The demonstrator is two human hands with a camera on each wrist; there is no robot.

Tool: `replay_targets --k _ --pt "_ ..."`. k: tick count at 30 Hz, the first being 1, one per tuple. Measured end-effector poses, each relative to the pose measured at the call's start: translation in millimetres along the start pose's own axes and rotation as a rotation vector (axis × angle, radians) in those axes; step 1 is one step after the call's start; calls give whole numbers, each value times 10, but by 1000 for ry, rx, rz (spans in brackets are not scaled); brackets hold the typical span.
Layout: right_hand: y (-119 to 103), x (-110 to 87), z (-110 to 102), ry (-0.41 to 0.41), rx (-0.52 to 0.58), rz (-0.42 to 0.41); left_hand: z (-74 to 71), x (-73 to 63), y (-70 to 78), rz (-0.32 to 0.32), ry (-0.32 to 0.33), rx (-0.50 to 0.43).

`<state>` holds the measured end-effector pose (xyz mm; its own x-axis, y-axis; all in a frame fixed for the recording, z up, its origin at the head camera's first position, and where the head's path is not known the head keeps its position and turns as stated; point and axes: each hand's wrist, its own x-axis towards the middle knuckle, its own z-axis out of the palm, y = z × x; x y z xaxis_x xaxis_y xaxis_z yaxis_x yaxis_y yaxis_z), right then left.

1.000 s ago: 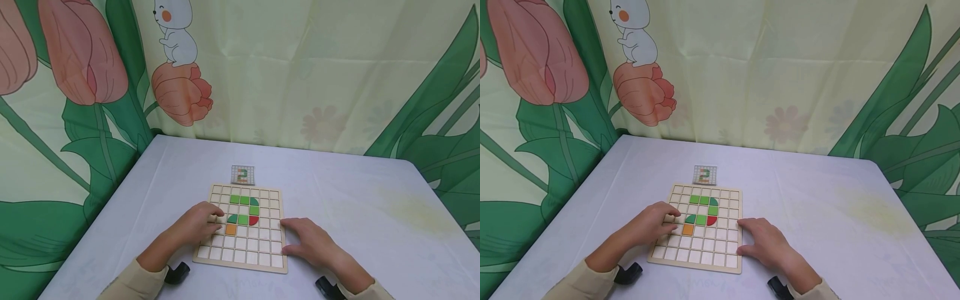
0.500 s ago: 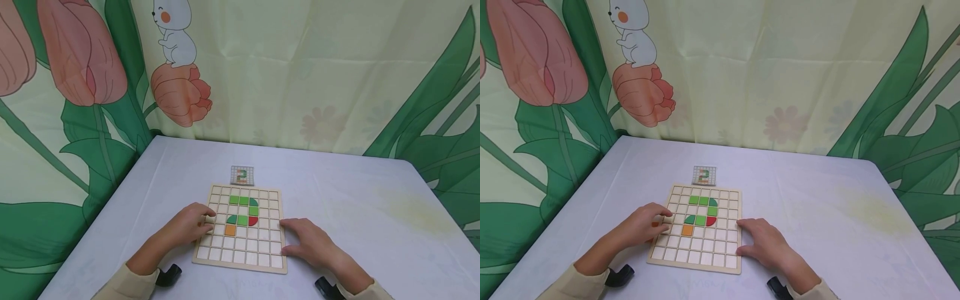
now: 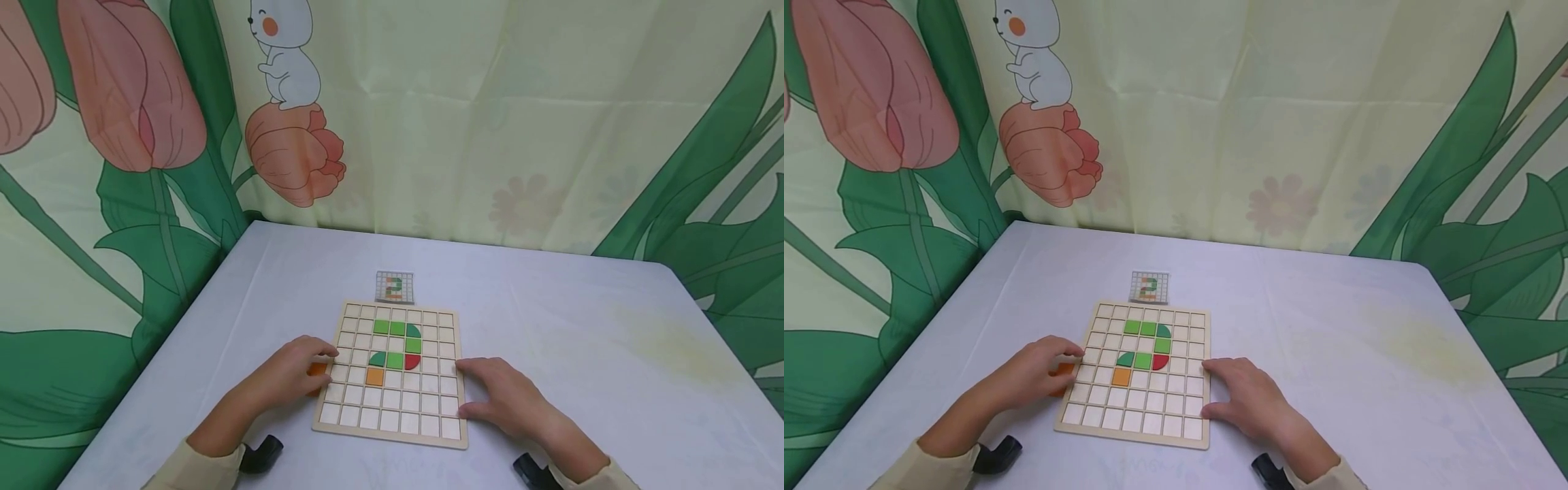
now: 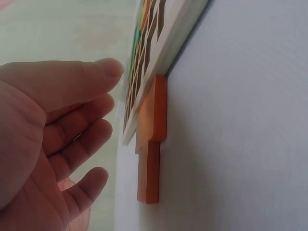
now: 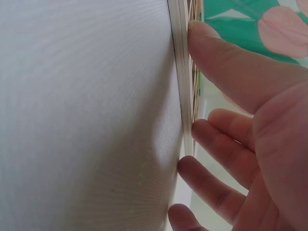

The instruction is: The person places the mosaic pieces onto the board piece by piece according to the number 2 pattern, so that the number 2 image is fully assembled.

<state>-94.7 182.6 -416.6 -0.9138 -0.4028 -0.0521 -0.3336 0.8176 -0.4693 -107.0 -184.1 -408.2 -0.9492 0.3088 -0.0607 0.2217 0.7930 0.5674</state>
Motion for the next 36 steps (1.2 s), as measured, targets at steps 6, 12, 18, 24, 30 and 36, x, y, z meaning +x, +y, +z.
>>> replay_targets --k 6,12,18,24,30,36 --pt "-4 -2 -3 4 -1 -12 -14 -13 -50 -40 1 -3" --pt "-3 -2 -4 4 2 -14 -37 -31 -66 -70 -2 -5" --pt "-4 0 -5 -4 -1 -5 -63 -63 -108 -71 2 2" --pt "-7 4 -10 -6 -10 -9 -78 -94 -160 -59 9 19" --pt "-11 2 -11 -11 -5 -2 -75 -91 -203 -62 14 19" --pt "-12 0 -9 -7 -6 -6 -72 -78 -231 -55 17 20"
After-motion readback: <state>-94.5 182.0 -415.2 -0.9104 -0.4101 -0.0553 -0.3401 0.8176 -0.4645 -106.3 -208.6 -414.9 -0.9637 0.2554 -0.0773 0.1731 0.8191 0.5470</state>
